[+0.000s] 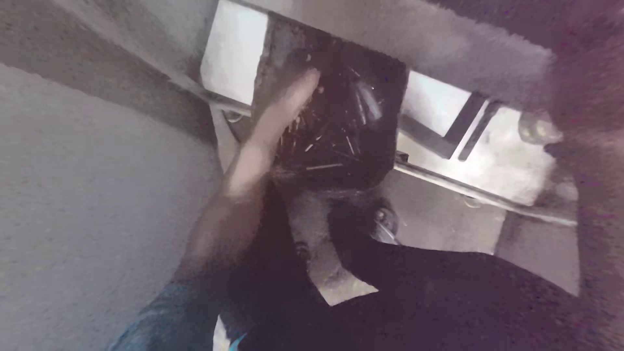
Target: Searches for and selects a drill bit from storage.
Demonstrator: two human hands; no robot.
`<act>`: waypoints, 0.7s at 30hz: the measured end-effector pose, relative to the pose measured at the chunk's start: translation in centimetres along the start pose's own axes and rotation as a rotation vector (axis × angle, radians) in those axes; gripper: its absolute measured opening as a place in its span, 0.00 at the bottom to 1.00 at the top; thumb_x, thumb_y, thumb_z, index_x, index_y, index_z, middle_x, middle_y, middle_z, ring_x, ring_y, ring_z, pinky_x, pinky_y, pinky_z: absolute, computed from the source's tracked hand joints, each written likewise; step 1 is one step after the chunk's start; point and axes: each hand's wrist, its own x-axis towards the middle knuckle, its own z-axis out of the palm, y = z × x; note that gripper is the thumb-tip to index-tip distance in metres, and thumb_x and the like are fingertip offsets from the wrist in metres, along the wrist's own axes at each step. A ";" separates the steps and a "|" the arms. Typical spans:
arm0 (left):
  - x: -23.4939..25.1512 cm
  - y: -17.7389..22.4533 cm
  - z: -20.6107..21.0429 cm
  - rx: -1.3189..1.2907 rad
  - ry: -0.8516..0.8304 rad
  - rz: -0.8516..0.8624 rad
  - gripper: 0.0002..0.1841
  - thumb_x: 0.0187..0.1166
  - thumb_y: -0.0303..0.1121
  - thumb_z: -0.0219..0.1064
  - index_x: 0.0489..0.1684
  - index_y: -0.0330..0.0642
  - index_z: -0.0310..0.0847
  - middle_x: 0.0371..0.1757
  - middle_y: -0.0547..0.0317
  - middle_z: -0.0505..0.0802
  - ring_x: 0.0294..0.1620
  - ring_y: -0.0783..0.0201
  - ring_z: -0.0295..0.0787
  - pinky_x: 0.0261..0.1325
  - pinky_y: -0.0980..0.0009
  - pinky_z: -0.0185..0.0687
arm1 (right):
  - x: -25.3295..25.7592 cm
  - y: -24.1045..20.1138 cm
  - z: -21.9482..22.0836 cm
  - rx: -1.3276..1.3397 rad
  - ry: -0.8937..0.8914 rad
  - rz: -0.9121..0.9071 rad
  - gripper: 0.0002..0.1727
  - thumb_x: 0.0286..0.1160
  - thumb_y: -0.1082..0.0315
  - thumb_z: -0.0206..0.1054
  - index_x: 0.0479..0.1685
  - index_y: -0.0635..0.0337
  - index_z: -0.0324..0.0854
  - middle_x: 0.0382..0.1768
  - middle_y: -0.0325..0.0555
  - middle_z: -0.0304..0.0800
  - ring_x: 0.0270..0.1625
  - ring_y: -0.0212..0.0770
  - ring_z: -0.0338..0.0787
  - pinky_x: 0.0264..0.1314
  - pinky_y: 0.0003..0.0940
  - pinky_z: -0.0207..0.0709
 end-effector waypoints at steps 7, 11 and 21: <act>3.7 -2.6 -4.8 -0.017 0.104 0.071 0.11 0.86 0.40 0.61 0.39 0.45 0.86 0.32 0.69 0.88 0.29 0.75 0.84 0.35 0.73 0.83 | 0.1 11.9 5.4 -0.352 0.058 -0.401 0.18 0.80 0.48 0.58 0.27 0.47 0.81 0.25 0.30 0.77 0.30 0.25 0.76 0.27 0.29 0.64; 3.9 -3.1 -5.5 0.007 0.182 0.017 0.13 0.83 0.37 0.63 0.55 0.39 0.85 0.45 0.59 0.93 0.43 0.68 0.92 0.50 0.65 0.91 | 1.3 18.3 6.8 -0.758 -0.275 -0.270 0.21 0.81 0.47 0.49 0.35 0.55 0.75 0.27 0.53 0.76 0.30 0.56 0.82 0.19 0.54 0.63; 3.9 -3.4 -5.0 0.051 0.165 -0.058 0.16 0.80 0.38 0.64 0.59 0.39 0.83 0.46 0.58 0.96 0.45 0.66 0.94 0.51 0.61 0.89 | 0.2 17.3 4.6 -0.586 -0.007 -0.310 0.19 0.85 0.52 0.52 0.36 0.54 0.82 0.29 0.45 0.80 0.30 0.43 0.81 0.26 0.42 0.66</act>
